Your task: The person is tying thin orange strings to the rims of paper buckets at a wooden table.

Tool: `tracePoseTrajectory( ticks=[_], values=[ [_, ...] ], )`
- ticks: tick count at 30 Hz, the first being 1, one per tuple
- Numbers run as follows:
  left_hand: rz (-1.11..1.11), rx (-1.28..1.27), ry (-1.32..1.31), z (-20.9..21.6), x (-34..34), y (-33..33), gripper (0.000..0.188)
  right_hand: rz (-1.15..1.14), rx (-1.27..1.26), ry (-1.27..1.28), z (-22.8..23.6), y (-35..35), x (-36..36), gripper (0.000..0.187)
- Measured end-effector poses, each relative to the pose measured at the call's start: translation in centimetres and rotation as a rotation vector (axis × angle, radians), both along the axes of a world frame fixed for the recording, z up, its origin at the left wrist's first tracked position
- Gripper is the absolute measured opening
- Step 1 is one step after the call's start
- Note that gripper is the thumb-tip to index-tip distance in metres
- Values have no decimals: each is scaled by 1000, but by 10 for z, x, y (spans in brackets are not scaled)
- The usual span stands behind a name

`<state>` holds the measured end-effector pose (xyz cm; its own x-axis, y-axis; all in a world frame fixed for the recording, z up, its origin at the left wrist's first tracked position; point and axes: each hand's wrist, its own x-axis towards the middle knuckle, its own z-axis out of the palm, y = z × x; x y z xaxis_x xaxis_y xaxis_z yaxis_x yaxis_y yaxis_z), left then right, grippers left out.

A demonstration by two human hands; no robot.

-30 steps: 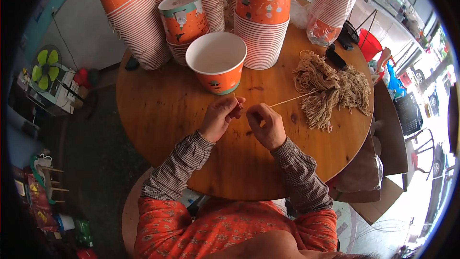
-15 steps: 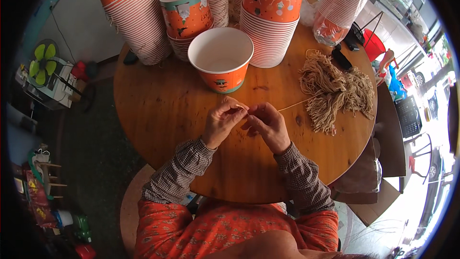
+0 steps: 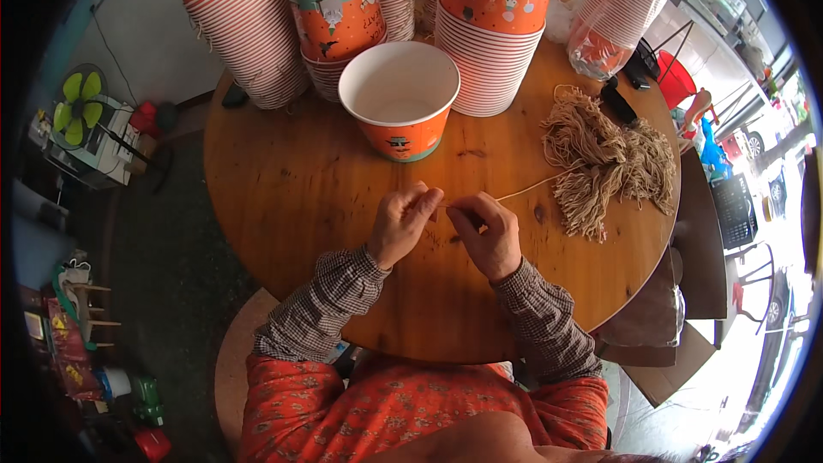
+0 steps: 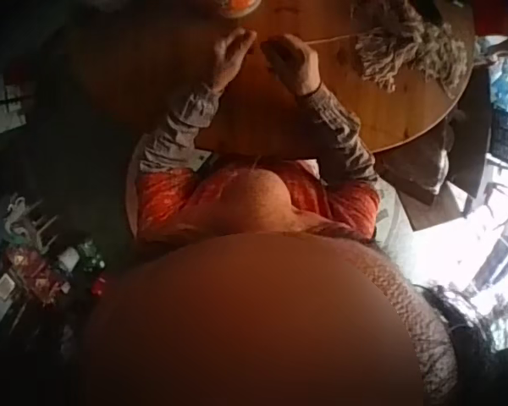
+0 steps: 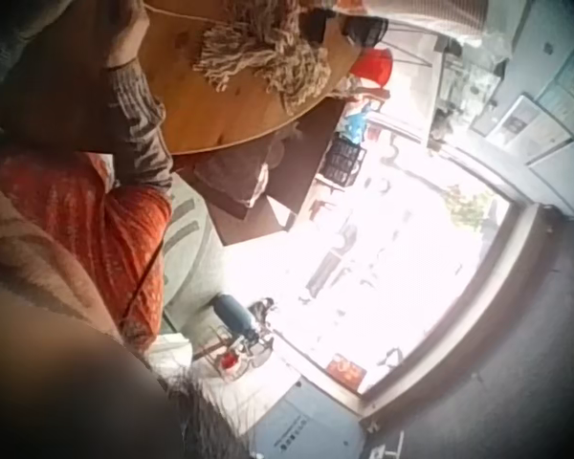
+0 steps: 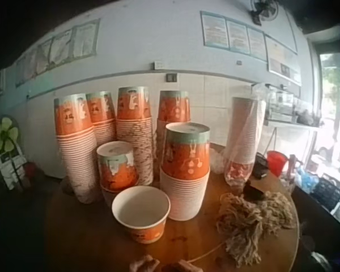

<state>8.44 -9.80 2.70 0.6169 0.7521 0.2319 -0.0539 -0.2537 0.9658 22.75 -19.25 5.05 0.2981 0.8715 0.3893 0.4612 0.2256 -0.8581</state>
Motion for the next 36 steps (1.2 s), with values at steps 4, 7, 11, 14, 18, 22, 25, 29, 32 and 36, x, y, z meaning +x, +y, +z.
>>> tracePoseTrajectory(
  ticks=[4,7,11,14,18,22,25,29,32,36],
  values=[
    [87,157,-33,5,3,-6,25,-1,2,-47,-5,0,0,6],
    [119,306,-35,9,3,-10,21,0,-77,113,-3,-3,0,9],
    [100,303,-7,11,-1,-9,16,5,-103,221,4,-6,3,8],
    [135,276,-100,12,-1,-4,22,-60,-116,189,0,-3,14,8],
    [66,58,-37,11,0,-2,30,-51,-100,262,-1,-5,13,8],
    [-41,-110,-16,8,2,-4,34,45,-47,283,-4,-4,9,9],
    [-24,3,9,2,2,-7,31,56,-41,205,-6,-4,7,9],
    [21,161,31,11,1,-11,20,61,-33,168,-6,-4,8,10],
    [25,237,15,9,0,-9,15,48,-74,200,-3,-4,6,11],
    [58,292,-14,9,2,-8,12,39,-82,207,0,-5,8,11]
  ],
)
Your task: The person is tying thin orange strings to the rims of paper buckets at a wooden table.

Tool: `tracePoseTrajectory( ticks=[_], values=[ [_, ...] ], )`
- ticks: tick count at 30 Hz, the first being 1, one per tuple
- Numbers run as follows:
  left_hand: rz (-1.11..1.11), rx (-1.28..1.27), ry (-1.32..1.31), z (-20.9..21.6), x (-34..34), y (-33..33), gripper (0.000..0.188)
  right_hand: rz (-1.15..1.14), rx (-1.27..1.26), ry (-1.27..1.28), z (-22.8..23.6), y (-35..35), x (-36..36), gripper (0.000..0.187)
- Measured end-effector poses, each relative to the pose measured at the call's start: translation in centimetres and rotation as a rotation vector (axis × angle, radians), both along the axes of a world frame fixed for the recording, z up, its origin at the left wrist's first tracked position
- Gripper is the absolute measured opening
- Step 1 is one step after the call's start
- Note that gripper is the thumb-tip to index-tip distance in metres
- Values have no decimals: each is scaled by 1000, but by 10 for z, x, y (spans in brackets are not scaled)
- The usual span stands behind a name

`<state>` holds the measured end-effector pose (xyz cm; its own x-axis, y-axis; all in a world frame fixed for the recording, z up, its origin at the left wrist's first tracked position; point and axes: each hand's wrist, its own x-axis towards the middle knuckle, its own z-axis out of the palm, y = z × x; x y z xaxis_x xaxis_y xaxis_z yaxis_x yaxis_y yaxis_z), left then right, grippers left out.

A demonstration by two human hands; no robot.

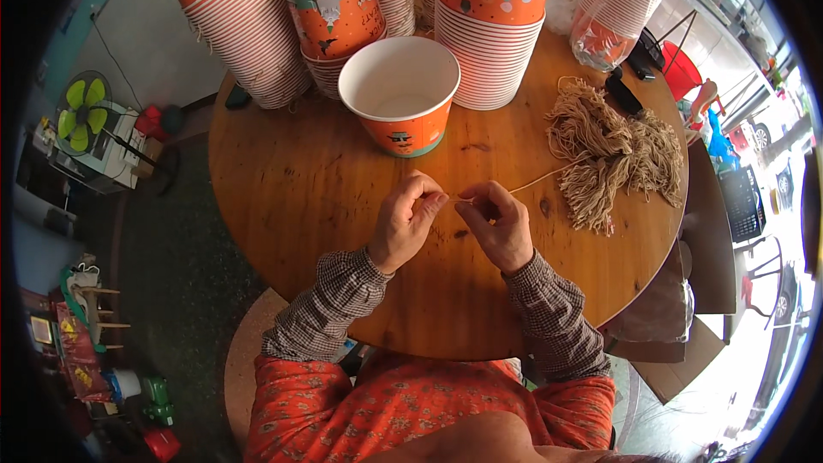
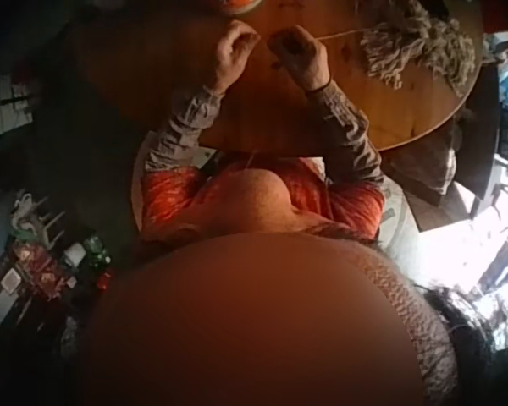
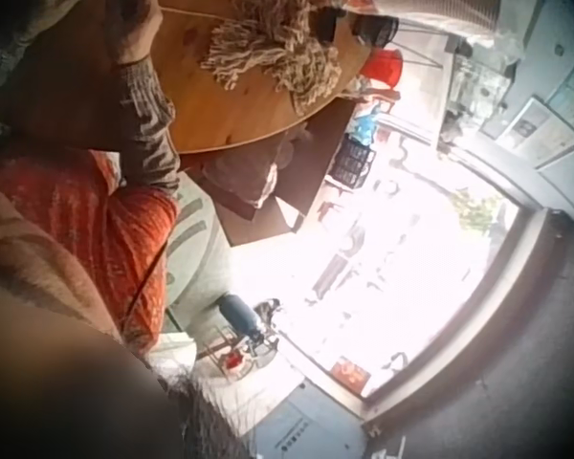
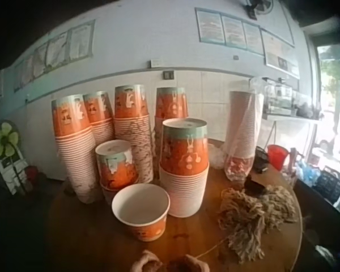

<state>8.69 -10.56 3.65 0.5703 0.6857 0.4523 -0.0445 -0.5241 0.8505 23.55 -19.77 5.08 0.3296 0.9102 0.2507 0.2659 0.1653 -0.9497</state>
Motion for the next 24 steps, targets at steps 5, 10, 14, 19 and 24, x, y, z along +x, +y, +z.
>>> tracePoseTrajectory(
  ticks=[5,10,14,19,24],
  values=[
    [20,126,-8,-3,2,2,9,-4,11,-15,-2,1,2,10],
    [23,159,5,0,4,-1,12,-19,-33,-31,0,0,1,13],
    [29,203,48,3,3,-1,11,-28,-104,-105,2,-1,3,18],
    [75,335,52,-1,4,1,13,-4,-97,-37,5,-1,4,14],
    [108,379,66,-2,7,2,17,38,-48,-35,4,-2,6,14]
  ],
)
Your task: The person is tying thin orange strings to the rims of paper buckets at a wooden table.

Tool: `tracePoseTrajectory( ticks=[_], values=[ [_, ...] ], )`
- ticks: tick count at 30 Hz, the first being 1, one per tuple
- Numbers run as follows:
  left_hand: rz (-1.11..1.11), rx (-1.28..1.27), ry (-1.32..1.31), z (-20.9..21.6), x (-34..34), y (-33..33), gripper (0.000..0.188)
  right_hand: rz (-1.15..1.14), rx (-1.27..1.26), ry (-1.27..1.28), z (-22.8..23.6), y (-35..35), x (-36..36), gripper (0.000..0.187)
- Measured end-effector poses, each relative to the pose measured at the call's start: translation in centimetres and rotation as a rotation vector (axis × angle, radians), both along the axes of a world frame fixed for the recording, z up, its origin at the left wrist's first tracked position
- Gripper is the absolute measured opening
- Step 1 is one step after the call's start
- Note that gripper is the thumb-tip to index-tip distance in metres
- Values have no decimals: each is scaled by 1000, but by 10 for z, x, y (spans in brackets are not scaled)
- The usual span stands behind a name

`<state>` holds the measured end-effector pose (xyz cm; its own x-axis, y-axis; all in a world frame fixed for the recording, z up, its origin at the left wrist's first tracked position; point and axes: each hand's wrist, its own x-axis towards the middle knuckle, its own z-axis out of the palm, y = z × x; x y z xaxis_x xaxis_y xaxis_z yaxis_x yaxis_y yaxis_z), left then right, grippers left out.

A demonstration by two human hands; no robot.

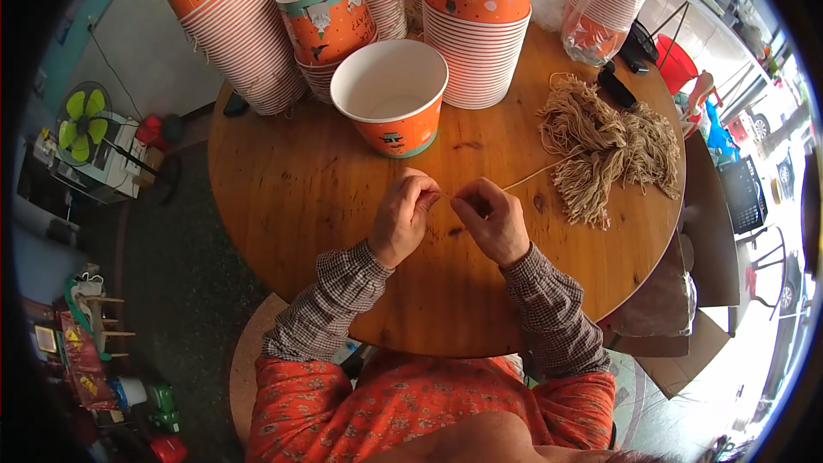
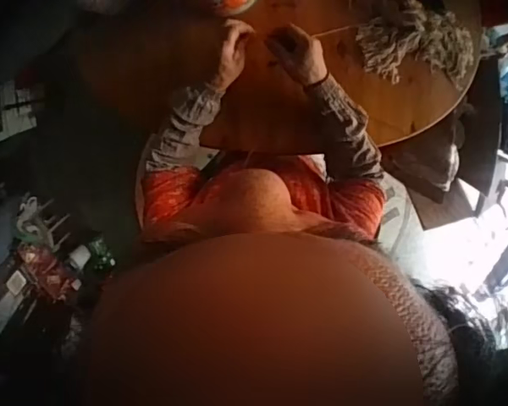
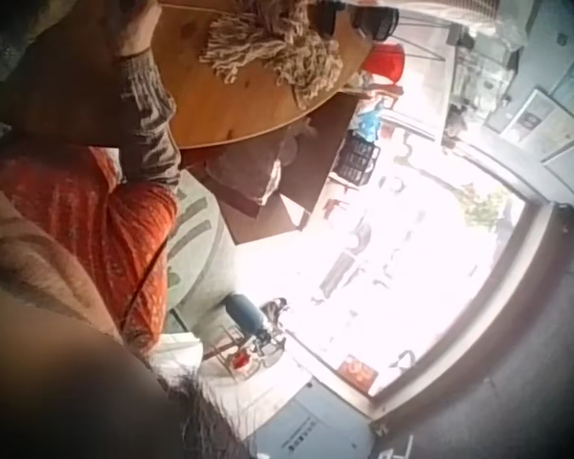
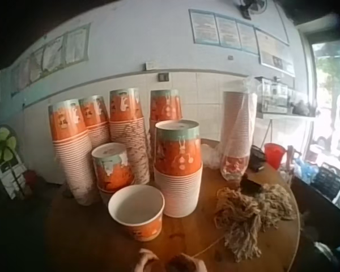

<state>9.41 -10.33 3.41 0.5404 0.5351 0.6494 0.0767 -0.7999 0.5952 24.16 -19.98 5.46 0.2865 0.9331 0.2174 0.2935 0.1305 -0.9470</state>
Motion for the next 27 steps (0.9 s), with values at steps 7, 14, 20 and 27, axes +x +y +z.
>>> tracePoseTrajectory(
  ticks=[7,14,20,27],
  values=[
    [255,416,41,48,44,39,53,-128,42,120,-10,6,14,12],
    [464,508,408,48,80,68,42,-206,168,440,-25,13,45,14],
    [225,323,107,59,14,7,13,-208,324,703,0,5,46,11],
    [141,93,8,46,-10,-34,10,-15,492,592,12,-5,27,1]
  ],
)
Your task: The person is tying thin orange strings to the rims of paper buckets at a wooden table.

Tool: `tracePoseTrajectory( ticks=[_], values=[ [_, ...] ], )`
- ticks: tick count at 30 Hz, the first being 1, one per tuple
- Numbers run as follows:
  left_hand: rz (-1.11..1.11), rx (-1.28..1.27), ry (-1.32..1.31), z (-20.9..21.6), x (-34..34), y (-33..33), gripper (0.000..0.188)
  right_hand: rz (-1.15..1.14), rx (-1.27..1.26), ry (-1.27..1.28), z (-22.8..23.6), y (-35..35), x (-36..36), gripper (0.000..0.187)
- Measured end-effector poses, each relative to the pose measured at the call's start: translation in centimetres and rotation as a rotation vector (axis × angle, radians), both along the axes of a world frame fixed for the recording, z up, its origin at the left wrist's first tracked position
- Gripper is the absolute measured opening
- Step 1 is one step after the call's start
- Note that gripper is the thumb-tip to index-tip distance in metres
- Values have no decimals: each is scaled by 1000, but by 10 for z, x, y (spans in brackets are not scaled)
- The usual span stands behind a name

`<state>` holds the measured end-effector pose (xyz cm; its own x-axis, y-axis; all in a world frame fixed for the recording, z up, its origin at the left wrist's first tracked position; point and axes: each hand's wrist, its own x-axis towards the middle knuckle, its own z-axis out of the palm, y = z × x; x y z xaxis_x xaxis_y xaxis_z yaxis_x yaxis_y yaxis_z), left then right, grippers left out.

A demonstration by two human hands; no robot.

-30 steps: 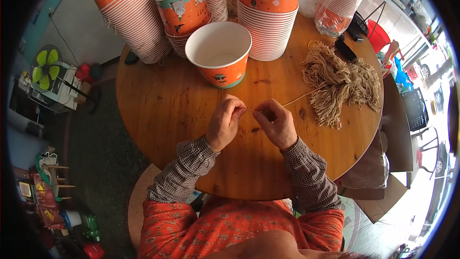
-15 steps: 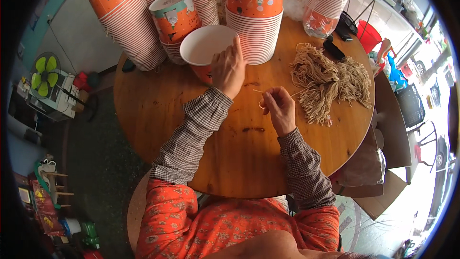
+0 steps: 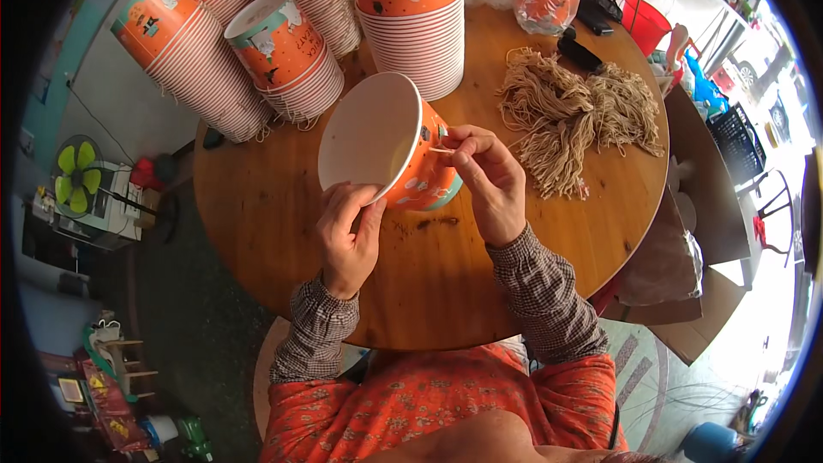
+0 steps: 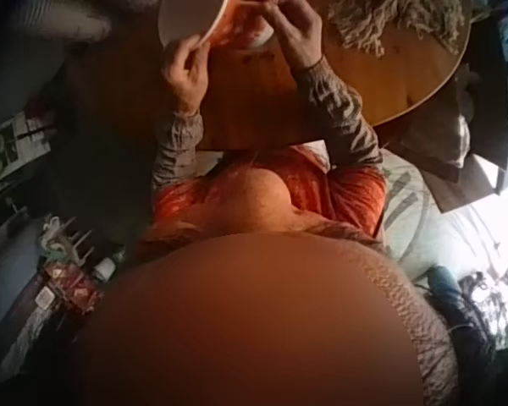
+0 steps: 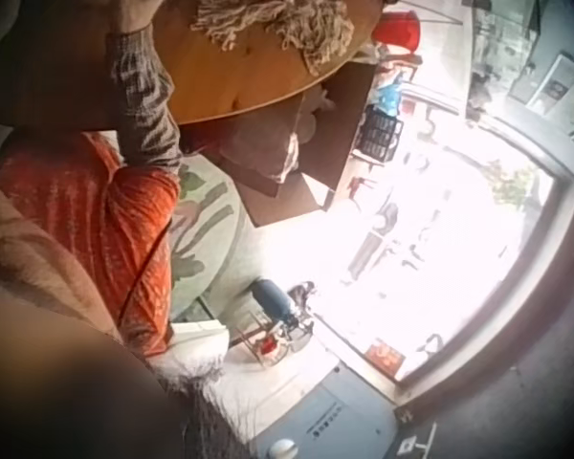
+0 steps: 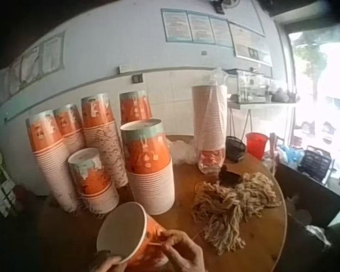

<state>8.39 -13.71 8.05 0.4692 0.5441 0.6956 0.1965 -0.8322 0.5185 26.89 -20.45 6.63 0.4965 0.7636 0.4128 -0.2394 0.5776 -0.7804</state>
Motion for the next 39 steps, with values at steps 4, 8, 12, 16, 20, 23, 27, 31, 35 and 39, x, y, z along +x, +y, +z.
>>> tracePoseTrajectory(
  ticks=[4,8,12,16,20,23,27,31,35,39],
  values=[
    [-4,-17,7,-2,0,-1,11,38,-43,43,3,-3,-2,1],
    [1,5,21,-1,0,-2,10,35,-54,28,3,-2,-1,9],
    [-4,9,26,-1,1,-2,11,24,-72,32,2,-3,1,10],
    [-9,33,35,0,1,-2,11,8,-83,30,-1,-2,1,10],
    [-27,50,34,0,1,-2,10,-7,-92,-1,0,-1,1,8],
    [-20,99,53,3,2,-4,9,-67,-78,-102,-5,2,2,6],
    [-6,118,110,8,-1,-7,9,-152,-152,-290,-4,0,1,6],
    [15,124,115,7,-7,-8,9,-101,-142,-321,-5,-1,-1,5],
    [20,159,93,5,-9,-6,14,-58,-178,-265,-11,0,0,7],
    [27,168,92,6,-11,-7,14,17,-232,-200,-11,0,3,9]
  ],
)
